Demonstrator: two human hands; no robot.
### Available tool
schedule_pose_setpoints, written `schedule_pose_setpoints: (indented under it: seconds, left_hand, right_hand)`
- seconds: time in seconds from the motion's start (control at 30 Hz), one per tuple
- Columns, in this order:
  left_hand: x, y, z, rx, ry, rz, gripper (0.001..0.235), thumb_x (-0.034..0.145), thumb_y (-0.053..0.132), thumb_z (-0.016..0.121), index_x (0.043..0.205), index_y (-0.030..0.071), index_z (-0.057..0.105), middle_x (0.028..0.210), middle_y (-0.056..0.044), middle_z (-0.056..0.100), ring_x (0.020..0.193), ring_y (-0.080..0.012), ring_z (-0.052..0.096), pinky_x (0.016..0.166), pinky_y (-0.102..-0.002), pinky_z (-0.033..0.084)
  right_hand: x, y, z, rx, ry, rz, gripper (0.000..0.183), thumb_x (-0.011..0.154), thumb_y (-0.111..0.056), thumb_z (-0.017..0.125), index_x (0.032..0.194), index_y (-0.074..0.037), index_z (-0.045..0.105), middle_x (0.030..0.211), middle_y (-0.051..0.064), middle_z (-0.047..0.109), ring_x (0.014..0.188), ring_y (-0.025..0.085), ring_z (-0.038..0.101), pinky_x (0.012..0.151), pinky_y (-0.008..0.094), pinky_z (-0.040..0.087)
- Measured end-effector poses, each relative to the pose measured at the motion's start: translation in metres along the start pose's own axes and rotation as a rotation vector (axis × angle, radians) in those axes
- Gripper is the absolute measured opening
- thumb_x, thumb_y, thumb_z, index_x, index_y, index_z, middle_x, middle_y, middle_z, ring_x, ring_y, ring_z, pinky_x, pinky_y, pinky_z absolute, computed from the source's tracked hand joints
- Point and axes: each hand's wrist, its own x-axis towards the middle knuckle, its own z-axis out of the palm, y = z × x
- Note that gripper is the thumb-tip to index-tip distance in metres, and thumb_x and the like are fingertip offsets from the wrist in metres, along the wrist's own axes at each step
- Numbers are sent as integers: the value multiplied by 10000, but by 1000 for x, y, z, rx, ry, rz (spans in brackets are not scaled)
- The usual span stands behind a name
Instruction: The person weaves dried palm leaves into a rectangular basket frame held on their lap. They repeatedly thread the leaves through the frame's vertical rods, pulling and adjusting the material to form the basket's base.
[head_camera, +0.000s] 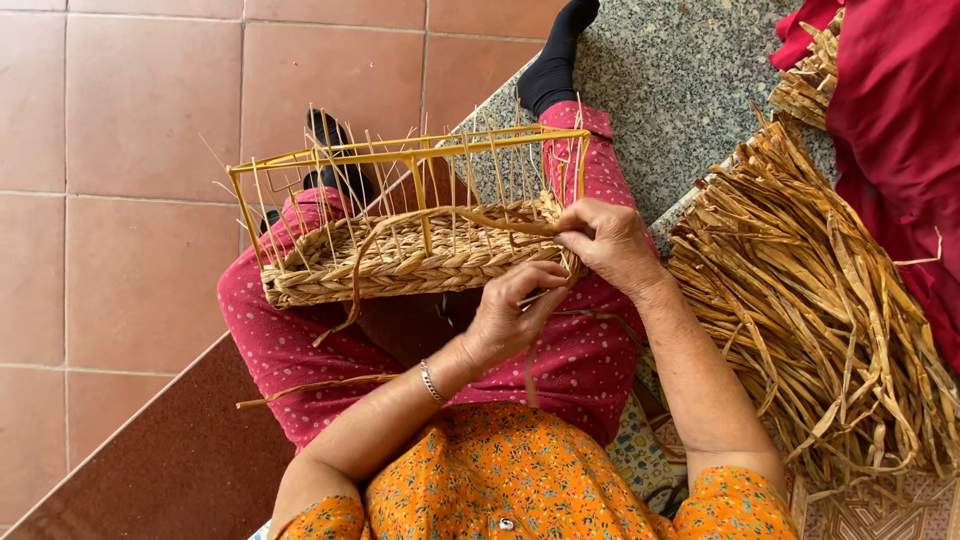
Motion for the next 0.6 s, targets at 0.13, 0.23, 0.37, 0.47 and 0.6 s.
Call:
schedule_pose_setpoints:
  seconds: [0.13, 0.23, 0.37, 0.47, 0.6]
  left_hand:
    - [22, -21, -29, 956, 31, 232, 545, 821, 303, 774, 1316, 90, 689, 1362, -107, 592, 1272, -281, 501, 1069, -463, 372]
    - [29, -33, -40, 1128, 63, 216, 672, 738, 528, 832, 1198, 80, 632, 1396, -134, 507, 1288, -293, 410, 1047, -480, 299]
    - [25, -37, -36, 1208, -57, 259, 404, 896, 411, 765, 1054, 107, 551, 1328, -115, 519, 1273, -267, 415, 1073, -475, 301]
    - [19, -38, -28, 1301, -258, 193, 189, 944, 178, 670, 1069, 112, 545, 1124, -95, 565, 1111, -234, 505, 1006, -437, 408]
    - [12, -36, -9, 1049, -555, -215, 129, 1018, -20, 473, 1125, 52, 485, 868, -139, 590, 658, -176, 578, 462, -298, 530]
  right_hand:
    - [-7, 1, -2, -84, 68, -444, 157, 869, -58, 779, 1014, -97, 734, 968, 29, 744, 855, 175, 668, 784, 330, 558]
    - [-12, 2, -3, -93, 25, -380, 190, 859, -85, 780, 1040, -76, 724, 922, 44, 707, 806, 202, 632, 738, 349, 544]
    - [-14, 3, 8, -123, 101, -227, 136, 900, -159, 786, 967, -69, 711, 773, 47, 635, 727, 187, 619, 651, 347, 535]
    - [-10, 8, 19, -110, 174, -187, 144, 964, -166, 750, 929, -62, 657, 796, 48, 627, 730, 169, 628, 633, 335, 544]
    - [-8, 22, 23, -48, 174, -223, 149, 993, -146, 725, 945, -58, 615, 837, 46, 638, 751, 169, 646, 643, 341, 553]
